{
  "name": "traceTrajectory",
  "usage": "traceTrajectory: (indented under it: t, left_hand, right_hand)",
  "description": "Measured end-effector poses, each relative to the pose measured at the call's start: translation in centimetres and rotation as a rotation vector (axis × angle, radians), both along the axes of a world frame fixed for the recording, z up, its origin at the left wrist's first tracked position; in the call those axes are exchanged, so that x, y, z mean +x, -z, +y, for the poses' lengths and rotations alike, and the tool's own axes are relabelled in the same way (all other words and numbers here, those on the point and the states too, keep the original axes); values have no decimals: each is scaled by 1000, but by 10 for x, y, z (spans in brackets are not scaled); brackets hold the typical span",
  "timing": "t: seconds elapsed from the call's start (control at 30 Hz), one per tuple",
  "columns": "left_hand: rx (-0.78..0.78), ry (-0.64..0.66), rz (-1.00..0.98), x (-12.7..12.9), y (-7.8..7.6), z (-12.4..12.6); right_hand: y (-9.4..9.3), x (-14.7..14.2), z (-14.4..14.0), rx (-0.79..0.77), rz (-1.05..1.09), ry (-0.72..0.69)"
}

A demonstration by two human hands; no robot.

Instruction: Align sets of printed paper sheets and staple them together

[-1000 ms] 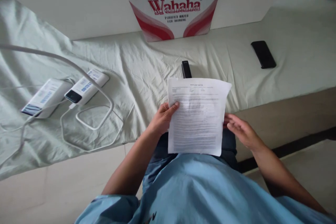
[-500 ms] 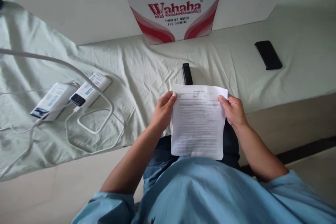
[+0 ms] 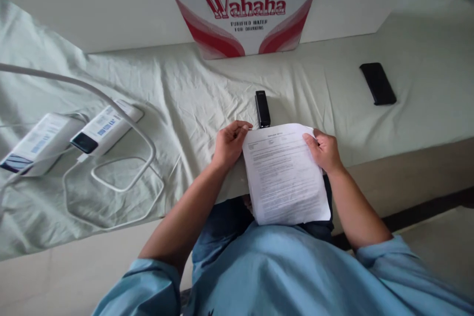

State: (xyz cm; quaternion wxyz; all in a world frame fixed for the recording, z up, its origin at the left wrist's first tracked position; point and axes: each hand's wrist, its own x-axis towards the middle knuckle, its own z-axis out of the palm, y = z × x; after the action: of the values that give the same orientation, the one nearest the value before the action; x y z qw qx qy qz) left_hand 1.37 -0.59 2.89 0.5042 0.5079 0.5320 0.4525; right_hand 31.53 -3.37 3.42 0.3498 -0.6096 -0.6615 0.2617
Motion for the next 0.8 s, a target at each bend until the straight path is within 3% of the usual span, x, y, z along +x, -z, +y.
traceTrajectory:
  t: [0.13,0.27,0.5,0.8]
  left_hand:
    - [65,55,216,-2,-4,-2]
    - [120,159,367,-3,-9,-2]
    - [136,153,309,-4,-5,-5]
    - [138,169,317,-3,-3,-4]
  right_hand:
    - [2,-1,-5,28,47,92]
    - [2,3,0,-31,110,92]
    - [5,2,12,-69,153,81]
    - [10,-3,10,96,-20,99]
